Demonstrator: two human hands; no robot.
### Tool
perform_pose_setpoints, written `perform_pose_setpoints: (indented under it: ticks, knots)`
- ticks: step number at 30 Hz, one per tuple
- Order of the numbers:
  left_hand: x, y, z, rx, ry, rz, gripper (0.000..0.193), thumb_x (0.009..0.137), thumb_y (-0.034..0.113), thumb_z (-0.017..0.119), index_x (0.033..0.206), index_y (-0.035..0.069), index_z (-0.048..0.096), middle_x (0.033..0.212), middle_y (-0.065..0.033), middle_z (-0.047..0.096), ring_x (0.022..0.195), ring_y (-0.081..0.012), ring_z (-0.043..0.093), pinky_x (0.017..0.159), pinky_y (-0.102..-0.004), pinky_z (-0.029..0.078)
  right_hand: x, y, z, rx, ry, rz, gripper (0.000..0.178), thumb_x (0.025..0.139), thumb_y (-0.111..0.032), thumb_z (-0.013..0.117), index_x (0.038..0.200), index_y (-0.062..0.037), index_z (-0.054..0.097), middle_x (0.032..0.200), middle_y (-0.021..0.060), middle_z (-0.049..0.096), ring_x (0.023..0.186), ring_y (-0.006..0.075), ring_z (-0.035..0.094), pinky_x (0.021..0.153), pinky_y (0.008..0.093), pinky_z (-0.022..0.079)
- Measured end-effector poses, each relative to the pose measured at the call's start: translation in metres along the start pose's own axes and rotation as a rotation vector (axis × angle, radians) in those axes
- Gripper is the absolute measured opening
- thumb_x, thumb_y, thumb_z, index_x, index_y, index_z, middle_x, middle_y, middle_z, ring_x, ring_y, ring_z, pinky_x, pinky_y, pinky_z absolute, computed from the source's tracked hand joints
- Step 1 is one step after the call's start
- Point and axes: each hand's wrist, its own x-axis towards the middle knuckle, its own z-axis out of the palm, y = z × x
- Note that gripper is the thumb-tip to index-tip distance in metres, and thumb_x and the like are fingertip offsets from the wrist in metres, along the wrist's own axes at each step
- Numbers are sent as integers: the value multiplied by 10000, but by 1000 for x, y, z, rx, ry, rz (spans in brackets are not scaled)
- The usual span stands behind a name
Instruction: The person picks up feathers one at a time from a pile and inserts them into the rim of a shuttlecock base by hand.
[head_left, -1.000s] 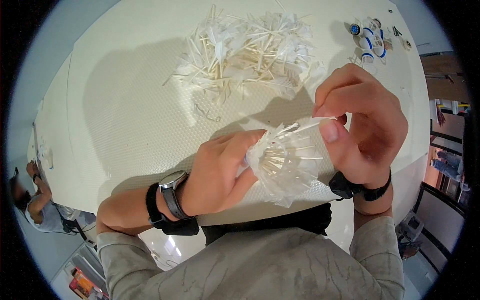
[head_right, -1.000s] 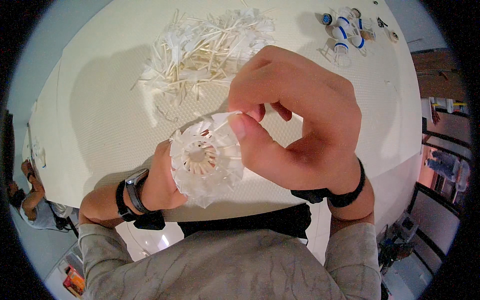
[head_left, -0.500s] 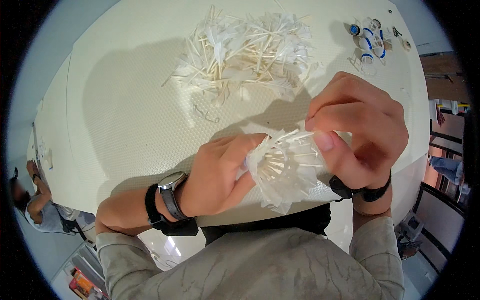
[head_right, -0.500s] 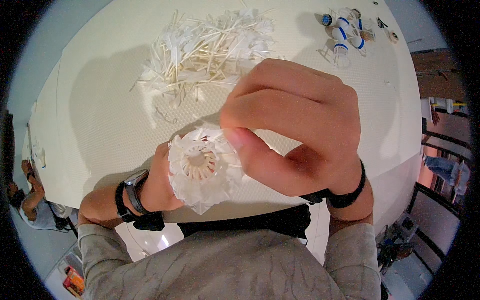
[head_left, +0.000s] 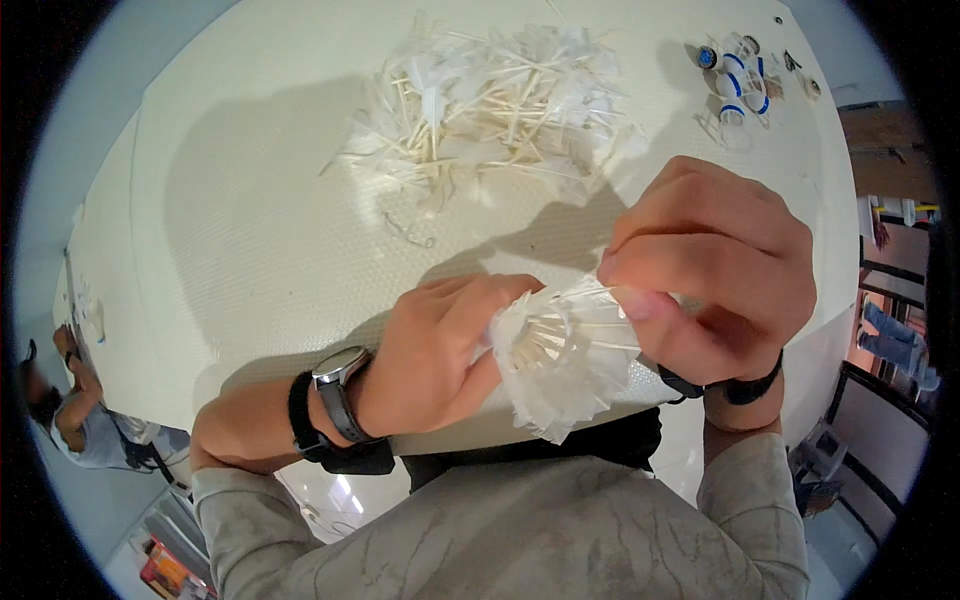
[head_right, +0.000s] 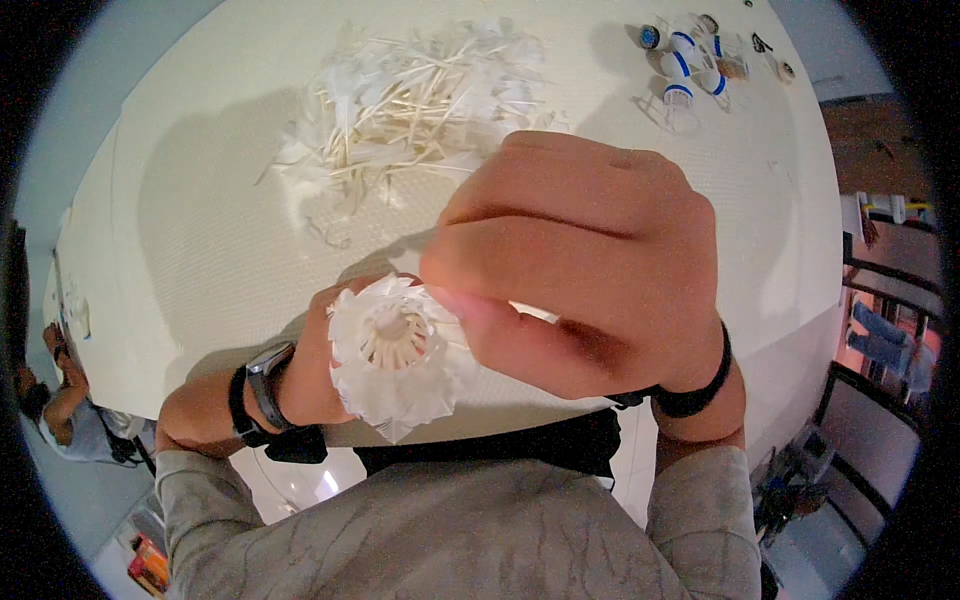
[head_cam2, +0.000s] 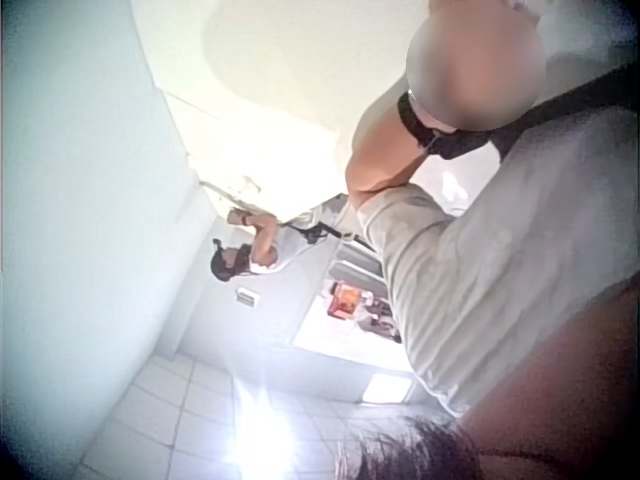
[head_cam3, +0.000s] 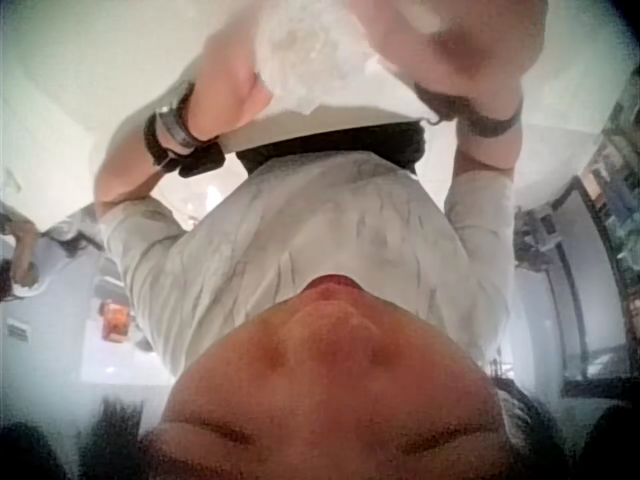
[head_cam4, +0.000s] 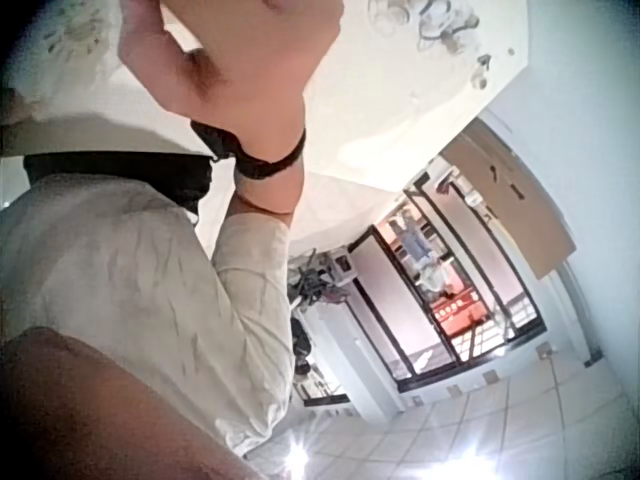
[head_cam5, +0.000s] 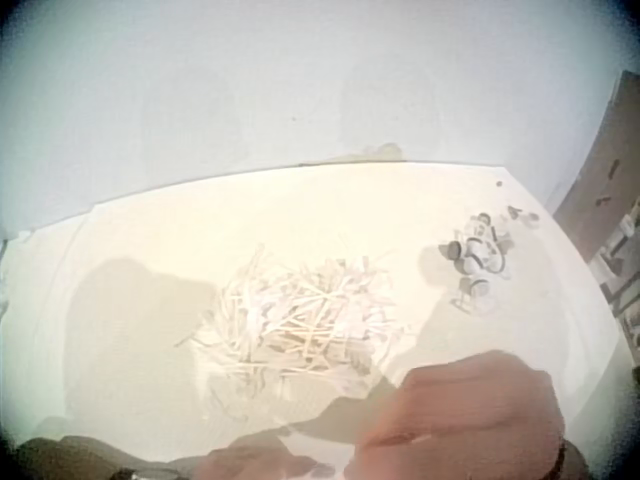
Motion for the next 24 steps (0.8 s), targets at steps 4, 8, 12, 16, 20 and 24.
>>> perform_pose_setpoints:
  ticks: [4,8,12,16,20,24]
  knots:
    - [-1,-2,2,-23,11,29,453,754,43,644,1201,7,575,899,-184,666,791,-404,645,717,-435,508,3,1,-1,6,3,-91,134,682,-74,675,791,0,695,713,119,648,540,209,561,470,296,422]
    - [2,-3,-2,42,-29,23,478,727,32,627,1202,9,576,880,-175,655,754,-397,628,702,-428,502,1,4,-2,17,7,-113,135,664,-58,676,784,-1,698,711,114,648,540,209,569,470,298,426]
    - [6,0,-4,131,-24,128,489,714,31,615,1202,13,577,865,-162,643,711,-384,606,683,-424,493,0,2,0,102,29,-56,134,637,-30,681,767,-3,692,705,110,651,535,208,568,473,296,423]
    - [10,3,-8,174,-42,140,478,723,40,622,1199,18,580,869,-159,642,719,-372,611,690,-424,491,-1,-4,-2,100,17,40,121,632,-19,682,752,-5,684,697,113,657,546,207,569,480,292,417]
    - [9,3,-8,258,-37,174,469,732,44,635,1198,28,582,914,-156,660,752,-366,630,714,-420,499,-2,-9,-5,97,-22,133,100,652,-21,675,751,-11,682,696,116,661,552,209,567,482,300,411]
    - [9,-2,-5,225,23,260,444,752,53,649,1191,37,586,973,-150,681,788,-364,649,720,-418,507,-2,-14,-5,81,-58,186,78,673,-31,674,750,-17,678,698,115,664,550,213,564,485,310,409]
